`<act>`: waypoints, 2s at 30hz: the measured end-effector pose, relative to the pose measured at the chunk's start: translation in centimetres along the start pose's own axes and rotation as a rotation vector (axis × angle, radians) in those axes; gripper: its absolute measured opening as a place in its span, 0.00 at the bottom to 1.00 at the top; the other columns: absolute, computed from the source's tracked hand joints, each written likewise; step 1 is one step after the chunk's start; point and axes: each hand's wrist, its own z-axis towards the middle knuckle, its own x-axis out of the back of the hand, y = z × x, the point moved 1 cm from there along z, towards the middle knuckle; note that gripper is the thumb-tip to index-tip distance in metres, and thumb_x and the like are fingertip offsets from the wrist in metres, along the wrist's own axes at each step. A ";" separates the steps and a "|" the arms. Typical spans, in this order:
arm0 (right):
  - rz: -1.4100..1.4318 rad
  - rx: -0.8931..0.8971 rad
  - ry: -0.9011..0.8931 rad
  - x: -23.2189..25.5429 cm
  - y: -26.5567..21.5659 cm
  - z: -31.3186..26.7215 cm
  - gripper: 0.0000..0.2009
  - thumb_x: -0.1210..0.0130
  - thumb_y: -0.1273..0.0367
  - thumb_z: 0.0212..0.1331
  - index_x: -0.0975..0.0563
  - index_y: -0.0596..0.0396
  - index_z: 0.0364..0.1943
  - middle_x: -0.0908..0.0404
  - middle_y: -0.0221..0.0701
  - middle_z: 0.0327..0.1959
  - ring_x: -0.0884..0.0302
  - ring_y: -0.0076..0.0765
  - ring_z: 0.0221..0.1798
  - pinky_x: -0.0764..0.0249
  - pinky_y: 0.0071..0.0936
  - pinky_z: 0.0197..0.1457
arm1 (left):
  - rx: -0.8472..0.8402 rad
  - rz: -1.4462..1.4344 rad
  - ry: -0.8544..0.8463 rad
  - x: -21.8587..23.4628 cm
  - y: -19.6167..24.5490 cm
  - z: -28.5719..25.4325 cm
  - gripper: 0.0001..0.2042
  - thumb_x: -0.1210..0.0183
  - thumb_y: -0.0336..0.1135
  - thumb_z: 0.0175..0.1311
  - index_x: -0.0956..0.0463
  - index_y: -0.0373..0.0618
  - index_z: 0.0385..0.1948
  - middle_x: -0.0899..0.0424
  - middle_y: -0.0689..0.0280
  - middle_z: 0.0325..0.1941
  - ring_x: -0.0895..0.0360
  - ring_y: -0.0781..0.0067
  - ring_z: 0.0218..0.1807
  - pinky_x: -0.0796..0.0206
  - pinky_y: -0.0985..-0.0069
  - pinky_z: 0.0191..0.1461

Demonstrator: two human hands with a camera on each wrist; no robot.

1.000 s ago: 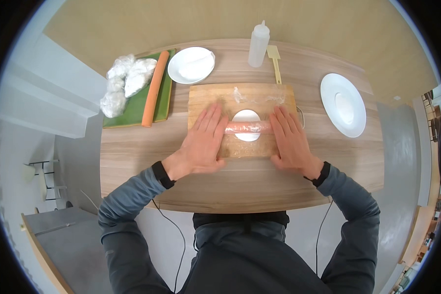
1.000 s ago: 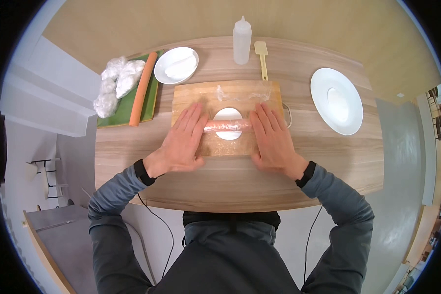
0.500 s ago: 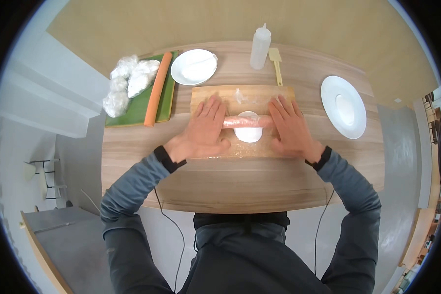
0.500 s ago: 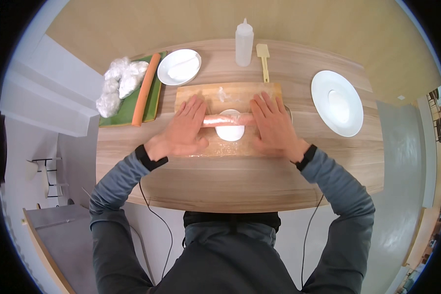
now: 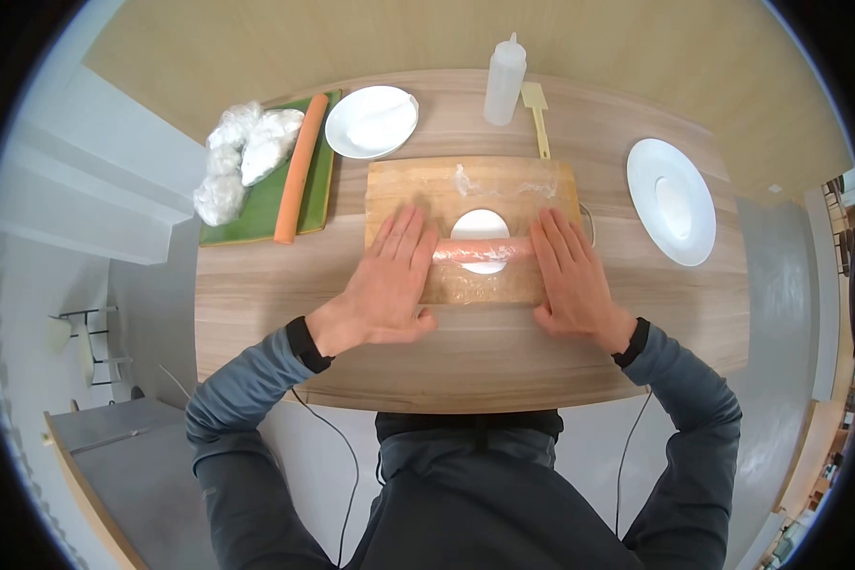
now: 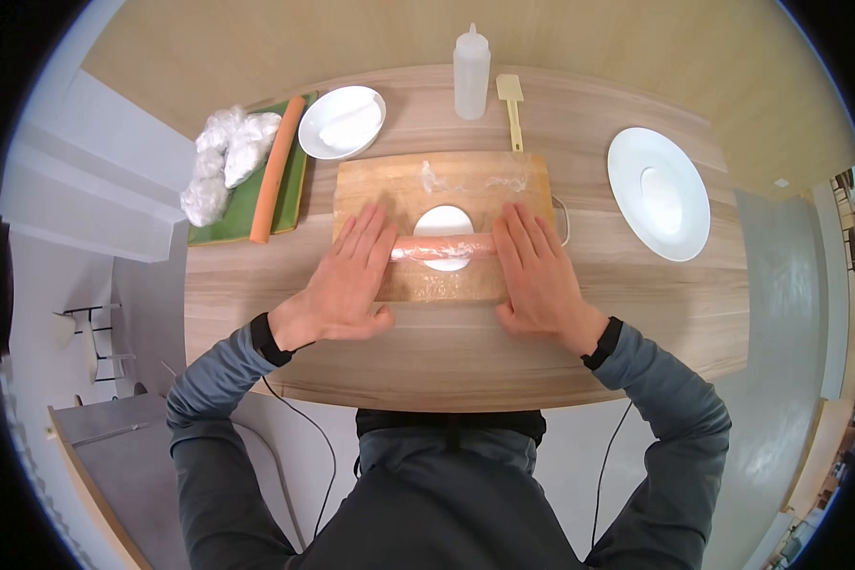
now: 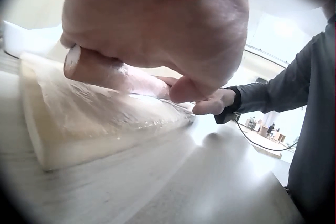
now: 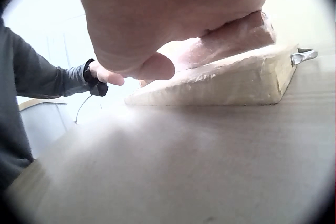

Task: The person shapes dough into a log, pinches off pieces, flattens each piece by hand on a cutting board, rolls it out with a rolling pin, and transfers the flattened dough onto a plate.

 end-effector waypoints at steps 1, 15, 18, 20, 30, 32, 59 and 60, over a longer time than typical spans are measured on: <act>0.008 -0.001 -0.018 0.1 -0.2 -0.3 0.48 0.41 0.64 0.41 0.39 0.75 0.73 0.41 0.64 0.78 0.47 0.70 0.83 0.49 0.57 0.86 | 0.000 -0.002 -0.001 0.1 0.3 -0.2 0.50 0.35 0.44 0.50 0.46 0.20 0.73 0.50 0.25 0.80 0.58 0.27 0.86 0.62 0.45 0.88; 0.078 0.036 -0.082 1.1 -1.3 -2.2 0.49 0.41 0.64 0.40 0.39 0.75 0.74 0.39 0.64 0.77 0.46 0.73 0.82 0.50 0.60 0.86 | -0.022 0.017 -0.037 -0.4 1.6 -2.3 0.54 0.34 0.49 0.52 0.49 0.18 0.75 0.51 0.24 0.80 0.58 0.24 0.85 0.63 0.43 0.88; 0.083 0.004 -0.067 0.5 0.2 0.0 0.47 0.42 0.65 0.41 0.38 0.74 0.73 0.37 0.63 0.76 0.44 0.71 0.82 0.48 0.59 0.85 | 0.022 0.034 -0.019 -0.7 -0.2 -0.2 0.52 0.34 0.48 0.53 0.49 0.18 0.75 0.51 0.24 0.80 0.58 0.25 0.86 0.62 0.43 0.88; 0.063 0.005 -0.010 0.0 1.3 1.5 0.46 0.42 0.65 0.42 0.37 0.73 0.73 0.35 0.62 0.75 0.42 0.69 0.81 0.46 0.57 0.85 | 0.047 0.008 -0.042 -0.4 -1.4 1.5 0.52 0.35 0.48 0.54 0.49 0.19 0.75 0.51 0.24 0.81 0.59 0.25 0.86 0.62 0.43 0.88; 0.022 0.022 -0.025 0.4 -0.2 -0.9 0.47 0.42 0.64 0.44 0.38 0.73 0.74 0.39 0.62 0.78 0.43 0.69 0.82 0.46 0.58 0.85 | 0.012 0.024 -0.017 -0.2 1.0 -1.2 0.52 0.36 0.48 0.56 0.51 0.20 0.76 0.54 0.25 0.82 0.60 0.26 0.86 0.62 0.41 0.87; 0.031 0.031 -0.074 0.8 -0.7 -1.8 0.48 0.41 0.64 0.45 0.40 0.74 0.75 0.40 0.62 0.79 0.44 0.69 0.83 0.47 0.58 0.85 | 0.002 0.016 -0.016 -0.1 1.7 -2.0 0.51 0.36 0.48 0.57 0.50 0.19 0.76 0.53 0.25 0.81 0.60 0.26 0.86 0.63 0.40 0.87; 0.328 0.061 -0.084 3.7 4.0 5.1 0.16 0.40 0.71 0.63 0.23 0.57 0.54 0.23 0.41 0.51 0.25 0.54 0.57 0.25 0.46 0.59 | -0.094 -0.265 -0.047 4.8 -3.7 4.6 0.15 0.42 0.36 0.74 0.25 0.38 0.57 0.24 0.52 0.51 0.30 0.46 0.59 0.34 0.55 0.66; 0.326 0.063 -0.082 3.6 4.6 5.7 0.16 0.40 0.71 0.63 0.23 0.57 0.54 0.23 0.41 0.51 0.25 0.54 0.57 0.25 0.46 0.59 | -0.088 -0.251 -0.040 5.0 -3.9 5.2 0.16 0.43 0.36 0.74 0.25 0.38 0.58 0.24 0.52 0.52 0.30 0.46 0.60 0.34 0.55 0.66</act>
